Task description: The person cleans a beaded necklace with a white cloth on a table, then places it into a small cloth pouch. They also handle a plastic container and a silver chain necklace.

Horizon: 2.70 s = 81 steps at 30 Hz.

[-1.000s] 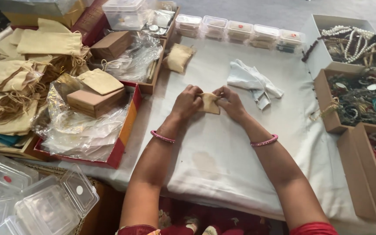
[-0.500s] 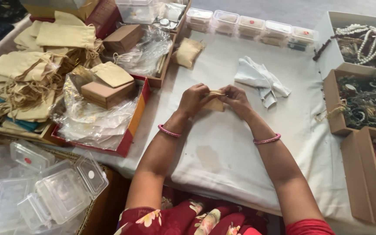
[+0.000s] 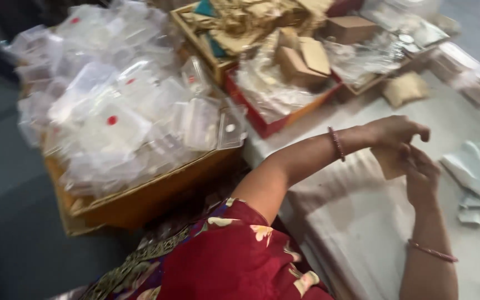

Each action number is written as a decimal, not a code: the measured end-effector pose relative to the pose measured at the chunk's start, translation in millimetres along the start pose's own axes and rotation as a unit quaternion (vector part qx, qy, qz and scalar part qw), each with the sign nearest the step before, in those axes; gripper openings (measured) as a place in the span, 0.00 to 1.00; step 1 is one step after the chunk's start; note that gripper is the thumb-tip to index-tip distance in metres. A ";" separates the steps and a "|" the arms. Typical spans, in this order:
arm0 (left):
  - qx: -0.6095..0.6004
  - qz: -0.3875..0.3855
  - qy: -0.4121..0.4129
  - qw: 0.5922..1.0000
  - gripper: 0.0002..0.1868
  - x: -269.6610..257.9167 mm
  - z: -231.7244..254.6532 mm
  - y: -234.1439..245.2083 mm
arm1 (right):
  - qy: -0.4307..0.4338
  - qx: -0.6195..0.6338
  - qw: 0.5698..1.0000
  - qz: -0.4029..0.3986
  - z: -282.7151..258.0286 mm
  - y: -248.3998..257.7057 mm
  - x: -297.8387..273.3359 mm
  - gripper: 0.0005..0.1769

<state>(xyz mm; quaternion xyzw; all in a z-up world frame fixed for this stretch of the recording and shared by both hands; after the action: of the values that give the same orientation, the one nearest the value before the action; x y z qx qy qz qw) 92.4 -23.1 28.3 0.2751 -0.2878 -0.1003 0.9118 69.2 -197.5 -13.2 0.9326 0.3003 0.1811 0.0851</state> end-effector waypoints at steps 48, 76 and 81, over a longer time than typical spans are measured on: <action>0.218 0.050 -0.002 0.975 0.06 -51.5 159.8 107.2 | -0.164 0.167 0.857 0.458 69.5 97.3 -21.2 0.17; -0.081 0.103 0.068 0.989 0.43 -15.3 -11.8 -13.1 | -0.165 0.152 0.918 0.328 32.0 86.3 -30.4 0.04; -0.092 0.129 0.077 0.984 0.47 -17.2 -2.7 -10.1 | -0.233 0.087 0.922 0.296 10.3 79.6 -27.2 0.05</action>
<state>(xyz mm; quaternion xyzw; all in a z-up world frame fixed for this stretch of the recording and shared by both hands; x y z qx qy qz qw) 79.7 -24.4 12.7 0.1578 -0.2389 0.0137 0.9580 94.8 -278.1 -9.2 0.9986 -0.0029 -0.0511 0.0137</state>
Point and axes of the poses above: each hand's wrist, its own x-axis towards the middle knuckle, its own y-axis out of the back of the hand, z = x × y, the point moved 4 cm from there along x, towards the middle knuckle, and after that the axes turned 12 degrees about -x, right-handed, at the moved point
